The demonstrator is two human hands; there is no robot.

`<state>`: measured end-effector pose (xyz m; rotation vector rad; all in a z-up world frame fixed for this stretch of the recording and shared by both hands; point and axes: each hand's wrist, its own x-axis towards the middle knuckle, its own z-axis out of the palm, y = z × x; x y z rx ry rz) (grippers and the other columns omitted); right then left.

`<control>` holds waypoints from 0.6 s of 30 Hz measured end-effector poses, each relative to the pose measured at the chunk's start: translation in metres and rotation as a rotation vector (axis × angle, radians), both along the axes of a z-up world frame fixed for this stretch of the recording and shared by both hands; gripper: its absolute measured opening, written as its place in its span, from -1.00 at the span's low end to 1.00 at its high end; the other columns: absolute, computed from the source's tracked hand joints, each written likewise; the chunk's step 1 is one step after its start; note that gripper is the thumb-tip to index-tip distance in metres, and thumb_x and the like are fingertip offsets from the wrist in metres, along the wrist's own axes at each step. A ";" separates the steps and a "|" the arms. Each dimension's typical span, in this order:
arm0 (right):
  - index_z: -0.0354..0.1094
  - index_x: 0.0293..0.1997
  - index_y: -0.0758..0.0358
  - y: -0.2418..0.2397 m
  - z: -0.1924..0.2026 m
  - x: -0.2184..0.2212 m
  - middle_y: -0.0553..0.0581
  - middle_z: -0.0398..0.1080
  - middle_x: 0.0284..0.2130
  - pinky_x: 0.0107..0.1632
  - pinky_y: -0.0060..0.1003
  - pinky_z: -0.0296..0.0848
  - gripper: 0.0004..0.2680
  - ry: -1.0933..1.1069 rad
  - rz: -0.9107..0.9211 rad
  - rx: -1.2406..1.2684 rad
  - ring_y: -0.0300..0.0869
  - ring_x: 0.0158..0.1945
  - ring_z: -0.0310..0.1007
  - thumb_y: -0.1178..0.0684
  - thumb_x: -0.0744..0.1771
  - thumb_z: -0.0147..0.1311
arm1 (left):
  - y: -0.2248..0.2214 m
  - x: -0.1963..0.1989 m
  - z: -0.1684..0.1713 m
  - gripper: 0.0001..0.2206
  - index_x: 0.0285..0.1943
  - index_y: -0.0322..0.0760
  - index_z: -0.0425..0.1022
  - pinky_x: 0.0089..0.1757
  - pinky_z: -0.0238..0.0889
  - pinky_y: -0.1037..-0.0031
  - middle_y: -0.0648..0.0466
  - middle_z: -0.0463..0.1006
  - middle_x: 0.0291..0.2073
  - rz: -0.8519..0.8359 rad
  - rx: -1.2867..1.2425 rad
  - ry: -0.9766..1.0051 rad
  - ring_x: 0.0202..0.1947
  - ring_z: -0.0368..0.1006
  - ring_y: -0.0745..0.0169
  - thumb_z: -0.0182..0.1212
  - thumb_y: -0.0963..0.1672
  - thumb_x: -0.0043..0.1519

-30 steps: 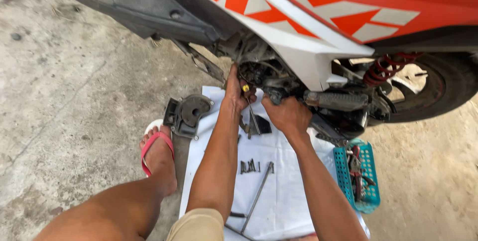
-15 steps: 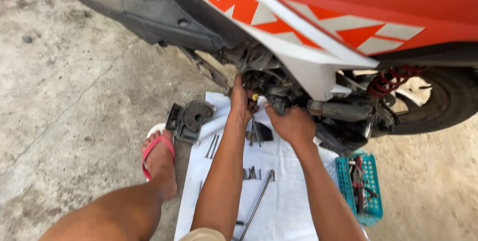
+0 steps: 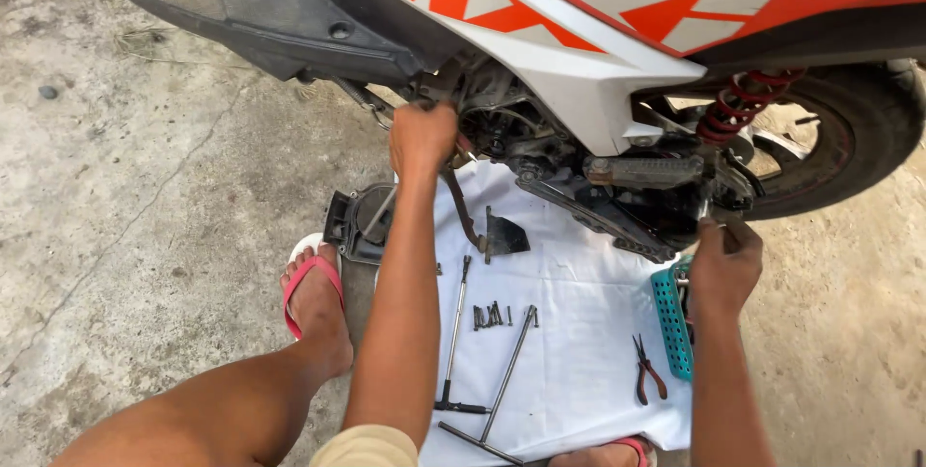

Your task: Disassembling motorcycle engine components using a T-handle wrench and pliers

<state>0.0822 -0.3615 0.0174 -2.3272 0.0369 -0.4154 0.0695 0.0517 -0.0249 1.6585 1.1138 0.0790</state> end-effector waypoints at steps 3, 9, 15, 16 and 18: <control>0.08 0.37 0.52 -0.039 -0.001 0.043 0.68 0.13 0.22 0.19 0.40 0.33 -0.32 0.368 -0.163 0.490 0.41 0.31 0.23 -0.43 0.39 0.17 | -0.004 0.011 0.035 -0.56 -0.09 -0.34 0.69 0.05 0.40 -0.02 -0.20 0.66 -0.12 -0.053 0.057 -0.063 0.08 0.53 -0.26 0.05 -0.01 0.03; 0.04 0.42 0.55 -0.021 0.023 0.059 0.87 -0.02 0.28 0.27 0.47 0.21 -0.27 0.463 -0.139 0.777 0.57 0.35 0.11 -0.46 0.35 0.09 | -0.009 0.050 0.027 -0.56 -0.01 -0.40 0.63 0.06 0.39 -0.01 -0.20 0.65 -0.08 -0.150 0.103 -0.107 0.08 0.51 -0.24 0.07 -0.03 0.06; 0.13 0.41 0.29 -0.044 -0.019 0.108 0.53 0.27 0.18 0.11 0.64 0.22 -0.28 0.461 -0.231 0.935 0.46 0.17 0.33 -0.47 0.26 0.22 | -0.010 0.047 0.014 -0.56 -0.02 -0.39 0.63 0.02 0.39 0.00 -0.19 0.64 -0.11 -0.255 0.145 -0.175 0.04 0.51 -0.22 0.08 -0.02 0.06; 0.13 0.41 0.29 -0.042 -0.013 0.107 0.53 0.27 0.18 0.11 0.64 0.22 -0.28 0.455 -0.238 0.945 0.46 0.17 0.33 -0.47 0.26 0.22 | -0.008 0.052 0.013 -0.56 -0.02 -0.39 0.63 0.02 0.39 0.00 -0.19 0.64 -0.11 -0.267 0.152 -0.177 0.04 0.51 -0.22 0.08 -0.02 0.06; -0.09 0.49 0.10 -0.036 -0.006 0.102 0.46 0.20 0.22 0.07 0.60 0.25 -0.18 0.415 -0.190 0.998 0.40 0.17 0.31 -0.45 0.20 0.36 | -0.003 0.053 0.005 -0.56 -0.02 -0.39 0.63 0.01 0.39 0.01 -0.19 0.64 -0.12 -0.270 0.152 -0.181 0.02 0.51 -0.21 0.08 -0.02 0.07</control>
